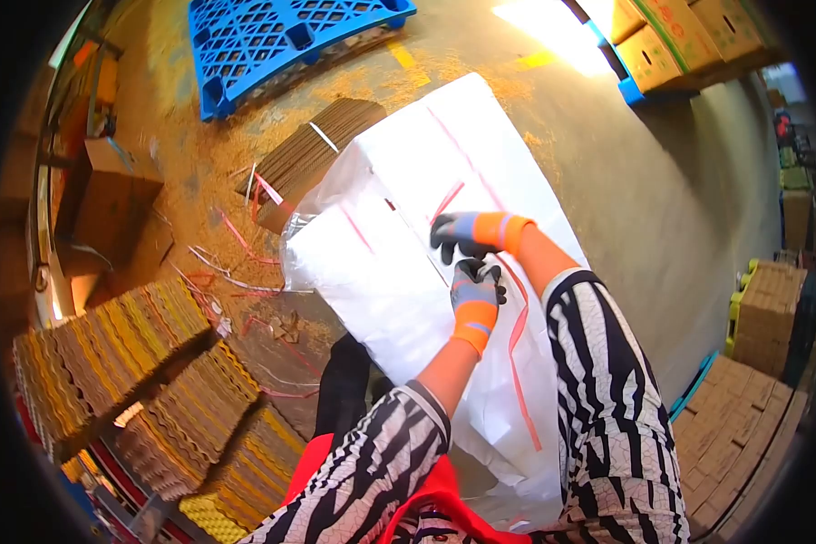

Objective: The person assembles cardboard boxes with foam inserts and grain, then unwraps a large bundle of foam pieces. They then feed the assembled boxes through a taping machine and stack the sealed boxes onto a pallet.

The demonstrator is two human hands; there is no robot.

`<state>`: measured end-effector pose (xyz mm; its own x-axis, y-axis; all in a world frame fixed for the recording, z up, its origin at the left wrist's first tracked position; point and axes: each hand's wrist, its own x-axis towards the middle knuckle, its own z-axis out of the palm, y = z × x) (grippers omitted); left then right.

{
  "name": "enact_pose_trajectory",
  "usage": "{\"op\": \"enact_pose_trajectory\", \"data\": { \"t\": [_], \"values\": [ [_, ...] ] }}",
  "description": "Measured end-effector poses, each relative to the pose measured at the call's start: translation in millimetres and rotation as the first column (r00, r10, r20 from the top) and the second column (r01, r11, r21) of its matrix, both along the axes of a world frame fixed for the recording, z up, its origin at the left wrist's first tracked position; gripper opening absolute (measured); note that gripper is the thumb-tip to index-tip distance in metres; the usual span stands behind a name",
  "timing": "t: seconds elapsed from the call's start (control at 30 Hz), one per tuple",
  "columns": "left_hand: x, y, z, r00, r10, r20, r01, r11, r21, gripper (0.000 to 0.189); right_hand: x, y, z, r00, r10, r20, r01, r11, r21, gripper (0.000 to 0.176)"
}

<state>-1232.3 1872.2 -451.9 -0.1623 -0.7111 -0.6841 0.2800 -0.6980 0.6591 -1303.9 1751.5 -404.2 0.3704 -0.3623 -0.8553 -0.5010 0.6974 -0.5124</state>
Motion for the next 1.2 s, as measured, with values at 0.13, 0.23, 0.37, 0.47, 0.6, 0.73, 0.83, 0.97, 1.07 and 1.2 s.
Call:
{"op": "enact_pose_trajectory", "data": {
  "t": [0.13,0.23,0.37,0.47,0.6,0.73,0.83,0.97,1.07,1.2],
  "values": [
    [2,8,8,0.992,0.075,0.1,-0.076,0.997,0.005,0.036,-52,9,-17,0.968,0.252,-0.016,-0.244,0.915,-0.321,0.019],
    [12,2,21,0.971,-0.049,0.233,0.081,0.988,-0.133,0.062,-66,22,-12,0.988,0.097,0.118,-0.101,0.995,0.028,0.016],
    [17,0,15,0.865,-0.208,0.456,0.373,0.875,-0.309,0.067,-61,43,-7,0.924,0.382,-0.025,-0.371,0.877,-0.305,0.01],
    [11,3,-11,0.778,-0.204,0.595,0.413,0.878,-0.24,0.053,-53,40,-12,0.995,0.099,0.024,-0.099,0.995,-0.003,0.009],
    [18,-17,-46,0.69,-0.466,0.554,0.558,0.83,0.003,0.022,-56,68,3,0.965,-0.232,-0.125,0.222,0.971,-0.089,0.021],
    [22,-54,-19,0.024,-0.57,0.821,0.96,0.241,0.14,0.023,-92,169,-30,0.821,-0.553,-0.142,0.417,0.75,-0.514,0.035],
    [4,-77,-4,-0.346,-0.516,0.784,0.936,-0.131,0.327,0.028,-85,245,-47,0.64,-0.748,-0.174,0.525,0.592,-0.611,0.03],
    [-16,-100,33,-0.532,-0.353,0.77,0.82,-0.441,0.364,0.029,14,294,-20,0.344,-0.669,-0.659,0.068,0.717,-0.693,0.024],
    [-42,-105,45,-0.639,-0.248,0.728,0.731,-0.49,0.475,0.028,95,297,-25,0.321,-0.782,-0.534,0.253,0.614,-0.748,0.02],
    [-62,-106,61,-0.758,0.045,0.651,0.458,-0.673,0.58,0.031,166,246,-56,0.345,-0.849,-0.4,0.563,0.529,-0.636,0.018]
  ]
}}
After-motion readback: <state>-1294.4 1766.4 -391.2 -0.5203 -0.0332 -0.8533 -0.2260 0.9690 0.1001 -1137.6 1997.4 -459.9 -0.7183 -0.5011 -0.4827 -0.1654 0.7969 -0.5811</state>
